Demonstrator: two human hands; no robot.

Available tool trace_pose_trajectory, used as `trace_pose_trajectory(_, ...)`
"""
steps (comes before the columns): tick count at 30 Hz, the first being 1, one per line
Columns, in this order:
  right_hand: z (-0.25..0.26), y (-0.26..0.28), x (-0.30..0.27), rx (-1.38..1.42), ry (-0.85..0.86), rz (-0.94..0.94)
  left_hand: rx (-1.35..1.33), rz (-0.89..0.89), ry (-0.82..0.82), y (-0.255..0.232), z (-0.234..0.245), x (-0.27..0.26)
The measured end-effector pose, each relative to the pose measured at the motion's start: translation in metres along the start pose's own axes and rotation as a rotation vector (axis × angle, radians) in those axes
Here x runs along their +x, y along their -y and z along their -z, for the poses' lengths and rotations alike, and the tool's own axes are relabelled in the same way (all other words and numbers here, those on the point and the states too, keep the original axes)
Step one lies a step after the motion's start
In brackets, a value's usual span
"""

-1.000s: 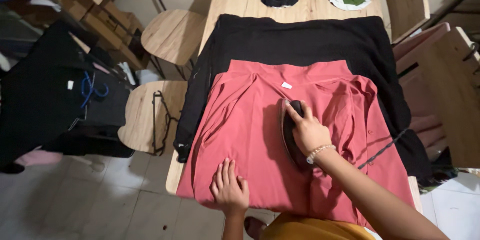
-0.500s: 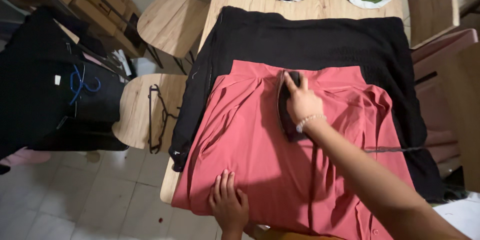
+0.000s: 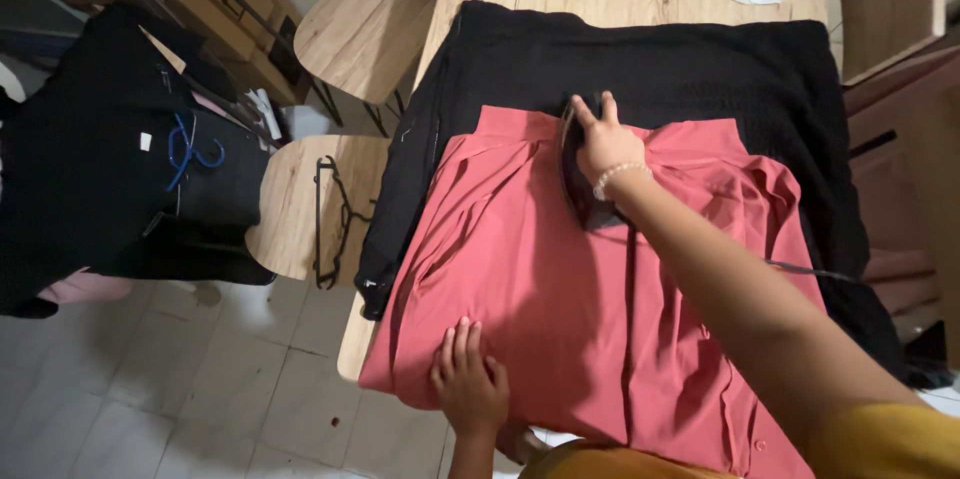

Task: The person irons a pink shirt laid out on a wooden table using a handheld iron. They smooth the fabric with their hands and move the iron across the shirt's surface. After ironing, the person picks up the shirt, places it on a hanger, and hangs it on a nearby rack.

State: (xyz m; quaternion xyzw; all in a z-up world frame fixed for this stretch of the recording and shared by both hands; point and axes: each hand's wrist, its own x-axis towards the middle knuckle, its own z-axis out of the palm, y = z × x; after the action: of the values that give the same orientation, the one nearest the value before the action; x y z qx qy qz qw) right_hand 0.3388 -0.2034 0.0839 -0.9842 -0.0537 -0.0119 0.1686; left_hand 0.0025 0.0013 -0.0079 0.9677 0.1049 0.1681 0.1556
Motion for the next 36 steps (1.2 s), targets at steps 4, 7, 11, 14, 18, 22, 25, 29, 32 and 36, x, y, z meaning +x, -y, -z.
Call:
trace_pose_trajectory(4, 0.005, -0.002, -0.046, 0.012, 0.001, 0.003, -0.025, -0.029, -0.023, 0.000, 0.002, 0.000)
trace_pose_trajectory(7, 0.012, 0.001, -0.090, 0.013, 0.013, -0.017, -0.021, -0.017, -0.049, -0.003, 0.003, 0.000)
trace_pose_trajectory(11, 0.031, 0.003, -0.151, 0.035, 0.011, 0.026, -0.025, -0.035, -0.067, -0.003, 0.006, -0.002)
trace_pose_trajectory(14, 0.044, 0.008, -0.185, 0.023, 0.044, -0.012, -0.028, -0.044, -0.064, -0.002, 0.005, -0.001)
trace_pose_trajectory(18, 0.048, 0.013, -0.199, -0.006, 0.044, -0.048, -0.021, -0.048, -0.068, -0.001, 0.003, -0.001)
trace_pose_trajectory(22, 0.042, 0.010, -0.192, 0.004, -0.002, -0.056, -0.017, -0.047, -0.074, 0.000, 0.003, 0.000)
trace_pose_trajectory(25, 0.037, 0.012, -0.174, 0.000, -0.034, -0.133, -0.024, -0.049, -0.090, -0.002, 0.004, 0.000)
trace_pose_trajectory(29, 0.037, 0.009, -0.145, 0.097, -0.056, -0.244, -0.060, -0.059, -0.095, -0.002, 0.008, 0.001)
trace_pose_trajectory(32, 0.034, 0.003, -0.115, 0.128, -0.069, -0.330, -0.038, -0.041, -0.086, -0.004, 0.006, 0.002)
trace_pose_trajectory(36, 0.029, -0.008, -0.077, 0.169, -0.089, -0.429, -0.032, -0.005, -0.015, -0.001, 0.002, 0.001)
